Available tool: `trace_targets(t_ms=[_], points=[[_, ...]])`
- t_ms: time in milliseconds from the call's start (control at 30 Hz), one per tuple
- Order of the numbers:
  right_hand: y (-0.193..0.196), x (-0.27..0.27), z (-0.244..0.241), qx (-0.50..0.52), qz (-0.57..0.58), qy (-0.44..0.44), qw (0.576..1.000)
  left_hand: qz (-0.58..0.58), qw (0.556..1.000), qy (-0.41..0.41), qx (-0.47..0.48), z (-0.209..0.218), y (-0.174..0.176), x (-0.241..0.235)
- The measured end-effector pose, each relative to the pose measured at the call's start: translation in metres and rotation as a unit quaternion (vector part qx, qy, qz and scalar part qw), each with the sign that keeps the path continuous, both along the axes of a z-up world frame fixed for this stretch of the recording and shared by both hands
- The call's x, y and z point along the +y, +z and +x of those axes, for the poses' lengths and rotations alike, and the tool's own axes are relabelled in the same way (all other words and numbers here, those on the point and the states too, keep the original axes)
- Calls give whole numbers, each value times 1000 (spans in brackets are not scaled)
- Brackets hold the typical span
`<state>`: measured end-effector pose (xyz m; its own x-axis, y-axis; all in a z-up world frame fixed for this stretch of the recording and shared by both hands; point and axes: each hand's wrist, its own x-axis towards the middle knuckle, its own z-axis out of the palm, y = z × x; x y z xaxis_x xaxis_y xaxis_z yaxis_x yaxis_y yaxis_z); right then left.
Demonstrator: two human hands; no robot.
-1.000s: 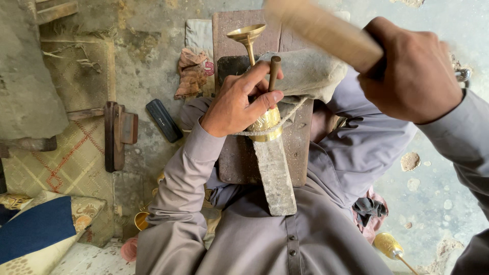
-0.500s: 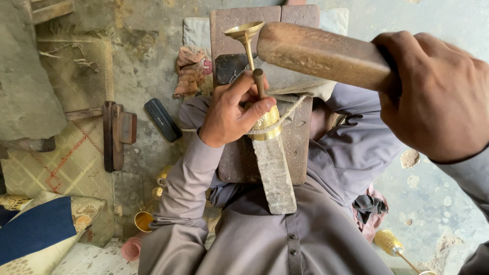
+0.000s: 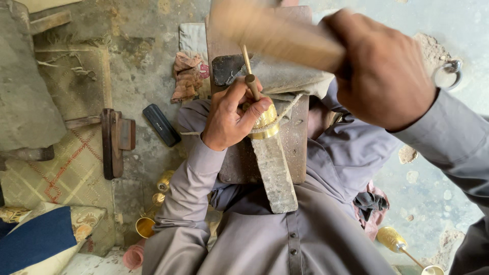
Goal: The person sits on the floor and repeatedly hammers a brass candlestick holder that is secured on a wooden block. They use a wooden mallet to strike the stem and body of the candlestick, rotating it occasionally to work on different sides.
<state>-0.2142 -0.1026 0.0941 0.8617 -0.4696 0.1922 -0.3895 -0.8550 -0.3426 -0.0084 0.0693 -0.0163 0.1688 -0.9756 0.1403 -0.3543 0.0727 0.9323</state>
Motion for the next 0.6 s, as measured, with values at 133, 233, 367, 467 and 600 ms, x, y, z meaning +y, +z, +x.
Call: trace_targets(t_ms=[133,233,367,467,600], points=[[-10,-3,6,-4,69,-6,998,-27,999,-16,6,1,0,-1],[-11,-4,11,67,-8,-12,998,-31,999,-16,2,2,1,-1],[-11,-4,13,-107,177,20,978,-37,999,-20,-2,2,1,-3],[-16,-3,12,206,-88,-27,974,-38,999,-23,9,2,0,-2],[-21,-2,9,-10,62,-17,998,-44,998,-17,-28,3,2,-2]])
